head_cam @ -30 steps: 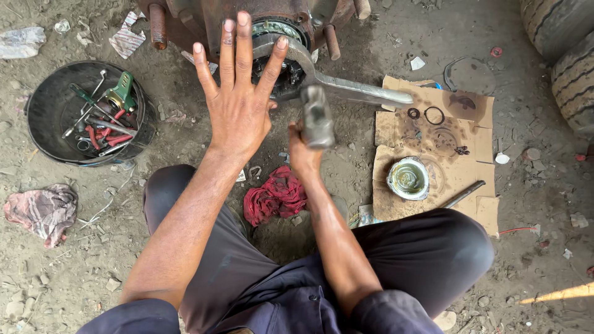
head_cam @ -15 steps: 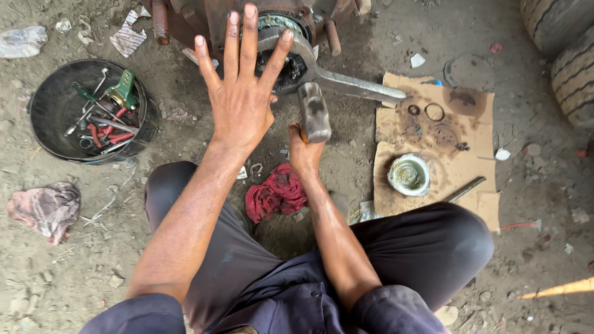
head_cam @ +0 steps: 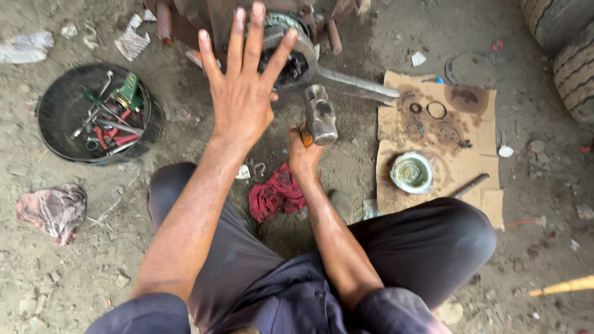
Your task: The person uses a large wrench and hammer to adjust and secure a retaining ring on a vehicle wheel hub. The person repeatedly taps the wrench with a hammer to seat the ring and rotates the hub to check alignment.
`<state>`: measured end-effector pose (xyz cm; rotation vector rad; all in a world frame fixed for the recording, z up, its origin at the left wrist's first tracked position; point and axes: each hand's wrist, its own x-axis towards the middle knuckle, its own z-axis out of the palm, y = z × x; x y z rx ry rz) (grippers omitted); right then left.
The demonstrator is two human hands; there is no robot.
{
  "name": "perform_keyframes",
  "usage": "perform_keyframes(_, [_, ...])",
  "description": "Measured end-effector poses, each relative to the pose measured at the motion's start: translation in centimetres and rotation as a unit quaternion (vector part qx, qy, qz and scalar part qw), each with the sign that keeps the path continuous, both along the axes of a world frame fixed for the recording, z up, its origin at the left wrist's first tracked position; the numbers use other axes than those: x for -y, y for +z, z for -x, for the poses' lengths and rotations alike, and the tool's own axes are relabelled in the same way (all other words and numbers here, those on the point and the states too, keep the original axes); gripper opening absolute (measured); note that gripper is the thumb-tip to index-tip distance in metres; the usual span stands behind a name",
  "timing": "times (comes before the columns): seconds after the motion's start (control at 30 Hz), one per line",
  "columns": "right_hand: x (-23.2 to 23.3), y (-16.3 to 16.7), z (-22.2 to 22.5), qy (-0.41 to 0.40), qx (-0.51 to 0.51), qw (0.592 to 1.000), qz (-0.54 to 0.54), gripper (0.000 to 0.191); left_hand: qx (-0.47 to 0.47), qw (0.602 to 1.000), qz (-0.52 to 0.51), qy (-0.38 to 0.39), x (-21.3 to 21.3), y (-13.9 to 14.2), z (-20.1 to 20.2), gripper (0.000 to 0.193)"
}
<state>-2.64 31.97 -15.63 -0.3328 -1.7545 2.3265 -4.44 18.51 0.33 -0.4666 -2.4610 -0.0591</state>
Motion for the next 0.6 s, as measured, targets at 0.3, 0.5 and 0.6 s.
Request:
perform_keyframes(0.3, [-0.6, -0.6, 1.5, 0.039, 0.061, 0.975, -0.208, 0.014, -0.012, 1.0, 0.017, -0.01, 0.3, 0.1, 0.7, 0.113])
perform_keyframes(0.5, [-0.3, -4.4, 0.4, -0.034, -0.118, 0.982, -0.141, 0.01, -0.034, 0.997, 0.065, -0.019, 1.0, 0.1, 1.0, 0.109])
perform_keyframes(0.6, [-0.7, -5.4, 1.5, 0.069, -0.086, 0.993, 0.047, 0.036, -0.035, 0.997, 0.075, -0.01, 0.9, 0.2, 1.1, 0.11])
